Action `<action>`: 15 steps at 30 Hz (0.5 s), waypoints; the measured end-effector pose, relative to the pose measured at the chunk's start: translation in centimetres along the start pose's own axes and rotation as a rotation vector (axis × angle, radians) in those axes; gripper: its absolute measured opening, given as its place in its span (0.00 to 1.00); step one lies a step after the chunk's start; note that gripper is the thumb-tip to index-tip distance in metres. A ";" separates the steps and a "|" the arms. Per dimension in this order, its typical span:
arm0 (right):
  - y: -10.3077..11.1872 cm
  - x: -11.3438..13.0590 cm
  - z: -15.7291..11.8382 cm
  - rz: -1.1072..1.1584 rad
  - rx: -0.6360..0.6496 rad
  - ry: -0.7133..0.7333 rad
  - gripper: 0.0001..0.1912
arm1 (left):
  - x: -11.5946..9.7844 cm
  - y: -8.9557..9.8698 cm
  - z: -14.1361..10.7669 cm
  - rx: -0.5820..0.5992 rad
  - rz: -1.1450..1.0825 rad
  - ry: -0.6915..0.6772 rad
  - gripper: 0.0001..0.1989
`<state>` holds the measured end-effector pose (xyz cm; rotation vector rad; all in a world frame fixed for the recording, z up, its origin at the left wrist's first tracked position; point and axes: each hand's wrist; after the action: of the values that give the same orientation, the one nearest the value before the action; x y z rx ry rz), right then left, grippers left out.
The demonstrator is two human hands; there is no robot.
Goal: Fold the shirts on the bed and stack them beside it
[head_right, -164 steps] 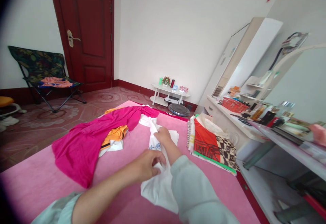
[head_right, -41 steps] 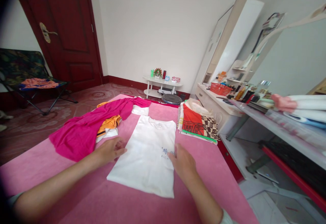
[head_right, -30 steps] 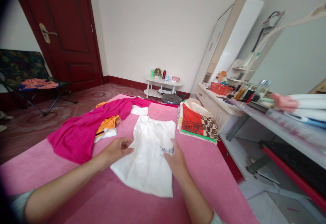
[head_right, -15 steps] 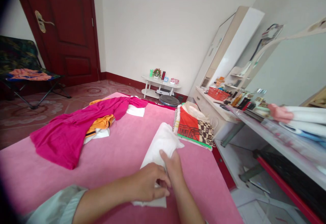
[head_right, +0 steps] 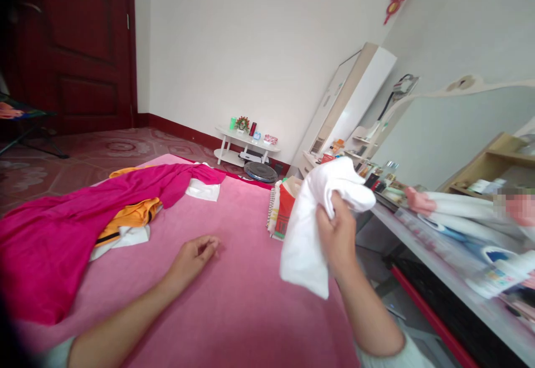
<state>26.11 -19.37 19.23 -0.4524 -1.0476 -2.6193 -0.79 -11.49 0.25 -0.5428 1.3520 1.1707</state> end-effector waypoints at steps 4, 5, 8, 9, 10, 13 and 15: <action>-0.5 -5.5 9.3 -0.263 0.115 0.076 0.25 | -0.2 -1.0 0.2 0.108 0.053 -0.008 0.14; -1.5 -6.9 10.6 -0.301 0.196 -0.007 0.26 | -0.2 -1.0 0.3 0.123 0.065 0.000 0.14; -5.3 -11.1 10.9 -0.247 0.435 -0.257 0.22 | 0.0 -1.0 0.5 0.143 0.069 0.024 0.14; -6.5 -12.5 10.1 -0.228 0.471 -0.294 0.19 | 0.1 -1.0 0.6 0.147 0.075 0.032 0.14; -7.5 -13.8 9.1 -0.223 0.477 -0.336 0.20 | 0.2 -1.0 0.6 0.149 0.089 0.041 0.14; -8.8 -17.6 5.9 -0.170 0.371 -0.539 0.31 | 0.1 -1.1 0.6 0.146 0.157 0.068 0.13; -8.5 -19.6 4.5 -0.137 0.320 -0.577 0.29 | -0.1 -1.1 0.5 0.140 0.188 0.082 0.12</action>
<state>41.63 -7.47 9.46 -1.1291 -1.6894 -2.4103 0.45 -11.48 0.13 -0.3727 1.5689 1.2040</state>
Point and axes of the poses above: each hand's wrist, its own z-axis towards the middle knuckle, its own y-axis out of the back of the hand, x = y × z, and after that the axes turned 9 degrees about x, right-handed
